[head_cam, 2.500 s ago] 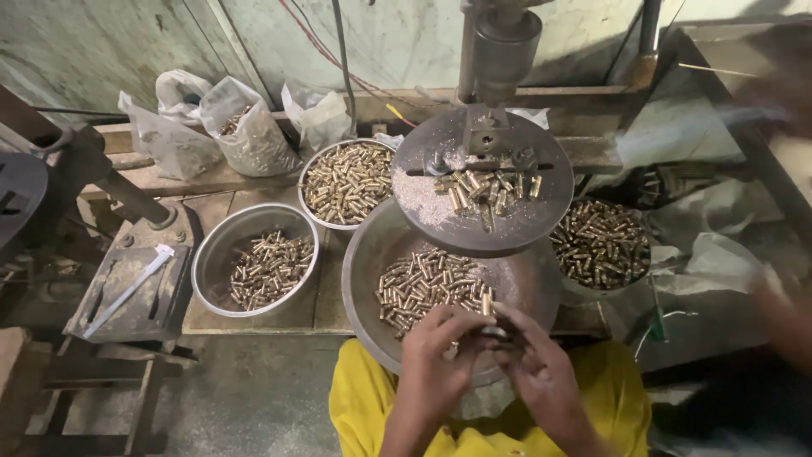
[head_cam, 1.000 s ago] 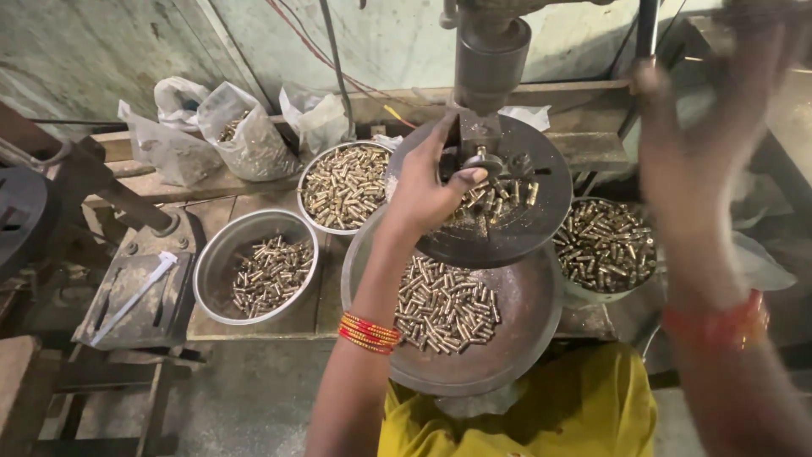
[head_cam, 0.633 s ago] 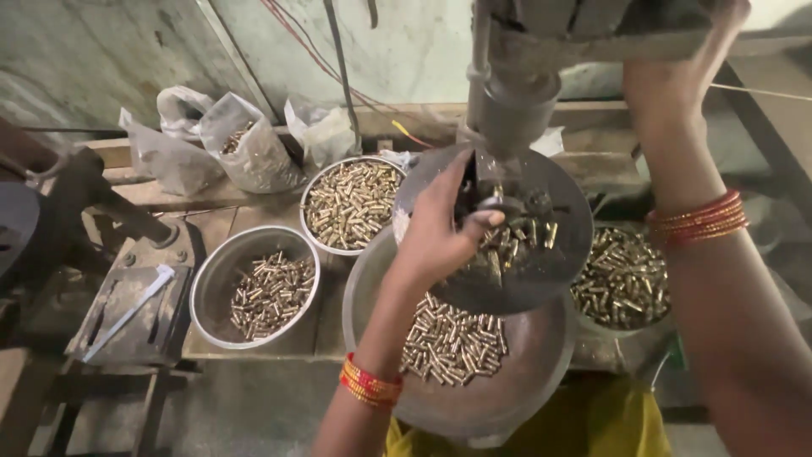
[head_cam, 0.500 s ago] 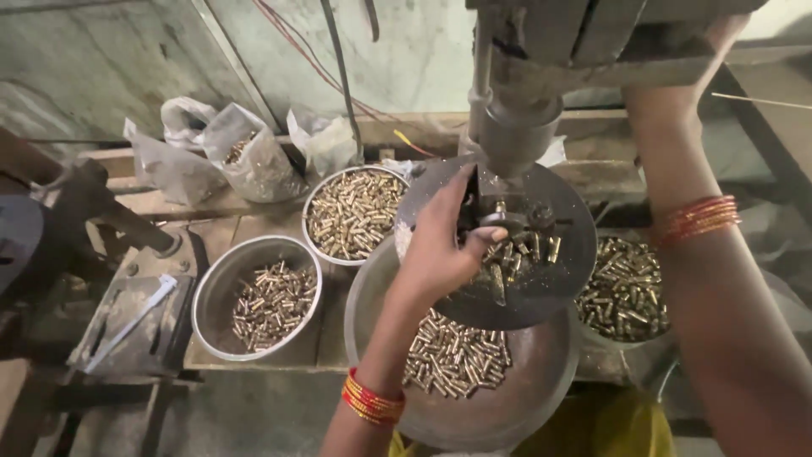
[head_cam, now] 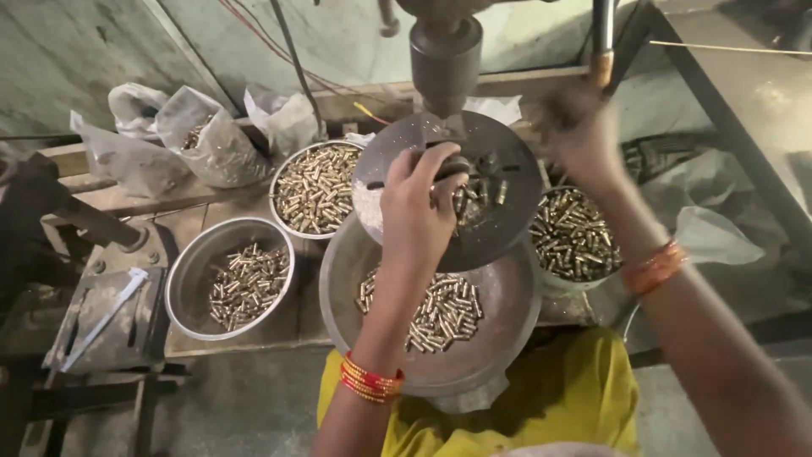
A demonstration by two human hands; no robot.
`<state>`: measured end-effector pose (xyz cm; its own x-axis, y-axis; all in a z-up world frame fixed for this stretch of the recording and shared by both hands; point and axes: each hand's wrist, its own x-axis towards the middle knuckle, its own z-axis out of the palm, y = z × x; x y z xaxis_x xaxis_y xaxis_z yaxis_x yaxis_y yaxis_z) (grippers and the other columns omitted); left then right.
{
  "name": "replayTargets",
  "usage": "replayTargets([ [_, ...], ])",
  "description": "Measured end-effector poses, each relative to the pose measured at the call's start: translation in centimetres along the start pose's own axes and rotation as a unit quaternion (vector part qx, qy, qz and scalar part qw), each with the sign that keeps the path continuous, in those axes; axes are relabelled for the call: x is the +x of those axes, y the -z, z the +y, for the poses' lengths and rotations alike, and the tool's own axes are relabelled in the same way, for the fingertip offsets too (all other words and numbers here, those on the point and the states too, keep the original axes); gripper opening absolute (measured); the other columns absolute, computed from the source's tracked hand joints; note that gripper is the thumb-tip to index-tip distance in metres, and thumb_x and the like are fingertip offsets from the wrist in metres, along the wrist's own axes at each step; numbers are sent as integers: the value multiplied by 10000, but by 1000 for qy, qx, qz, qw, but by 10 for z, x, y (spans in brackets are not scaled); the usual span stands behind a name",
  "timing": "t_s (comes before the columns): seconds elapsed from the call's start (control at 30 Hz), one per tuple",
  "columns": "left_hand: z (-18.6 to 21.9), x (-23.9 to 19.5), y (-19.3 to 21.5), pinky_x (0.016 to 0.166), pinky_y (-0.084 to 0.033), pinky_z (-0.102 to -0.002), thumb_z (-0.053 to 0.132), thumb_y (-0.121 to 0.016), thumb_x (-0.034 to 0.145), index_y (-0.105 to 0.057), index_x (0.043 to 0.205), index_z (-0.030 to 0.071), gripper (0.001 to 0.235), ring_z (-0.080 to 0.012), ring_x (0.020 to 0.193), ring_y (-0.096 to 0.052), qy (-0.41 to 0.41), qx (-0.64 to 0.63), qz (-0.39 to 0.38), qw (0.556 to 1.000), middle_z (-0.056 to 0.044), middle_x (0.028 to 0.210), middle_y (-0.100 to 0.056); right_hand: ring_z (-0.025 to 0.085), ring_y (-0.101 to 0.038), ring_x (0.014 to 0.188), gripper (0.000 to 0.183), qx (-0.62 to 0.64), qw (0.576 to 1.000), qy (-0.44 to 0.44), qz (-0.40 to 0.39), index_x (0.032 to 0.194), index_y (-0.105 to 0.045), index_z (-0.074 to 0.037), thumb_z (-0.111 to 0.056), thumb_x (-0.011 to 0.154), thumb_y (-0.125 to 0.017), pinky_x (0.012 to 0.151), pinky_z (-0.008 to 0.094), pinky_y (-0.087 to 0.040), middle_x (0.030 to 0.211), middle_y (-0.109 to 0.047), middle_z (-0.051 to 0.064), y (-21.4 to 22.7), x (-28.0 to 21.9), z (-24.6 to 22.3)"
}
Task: The person sits at a bench-mounted drill press and machines small brass cylindrical parts one at a time, placing each part into a fixture on the drill table, operating the press, and moving finished parts into bowls. A second person occasionally reaches in to add or remove parts from the bowls.
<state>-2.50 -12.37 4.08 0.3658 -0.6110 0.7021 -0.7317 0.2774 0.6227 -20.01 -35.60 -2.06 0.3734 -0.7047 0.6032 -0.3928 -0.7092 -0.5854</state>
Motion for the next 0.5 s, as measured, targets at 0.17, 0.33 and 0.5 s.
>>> replayTargets([
  [0.17,-1,4,0,789,-551,-393,-8,-781,829,-711,1134,54,319,-322,923,-707,-10,-14,-6,1000,-146,1029,-697,377,-707,752,245,-151,956,-142,-209,973,-753,-23,-257,901,-755,718,473,-576,903,-716,250,-89,-105,175],
  [0.33,8,-15,4,756,-597,-354,-65,-710,864,-726,1131,68,299,-248,863,-754,58,-88,-23,994,-111,995,-702,438,-701,840,188,-250,943,-81,-206,904,-777,-70,-165,752,-719,751,532,-559,881,-722,233,-95,-126,157],
  [0.5,12,-29,8,772,-582,-368,-76,-732,847,-705,1176,75,363,-278,896,-723,31,-48,6,998,-133,1021,-700,435,-662,928,171,-273,947,-32,-169,966,-755,-55,-150,865,-654,779,531,-540,988,-682,238,-98,-140,169],
])
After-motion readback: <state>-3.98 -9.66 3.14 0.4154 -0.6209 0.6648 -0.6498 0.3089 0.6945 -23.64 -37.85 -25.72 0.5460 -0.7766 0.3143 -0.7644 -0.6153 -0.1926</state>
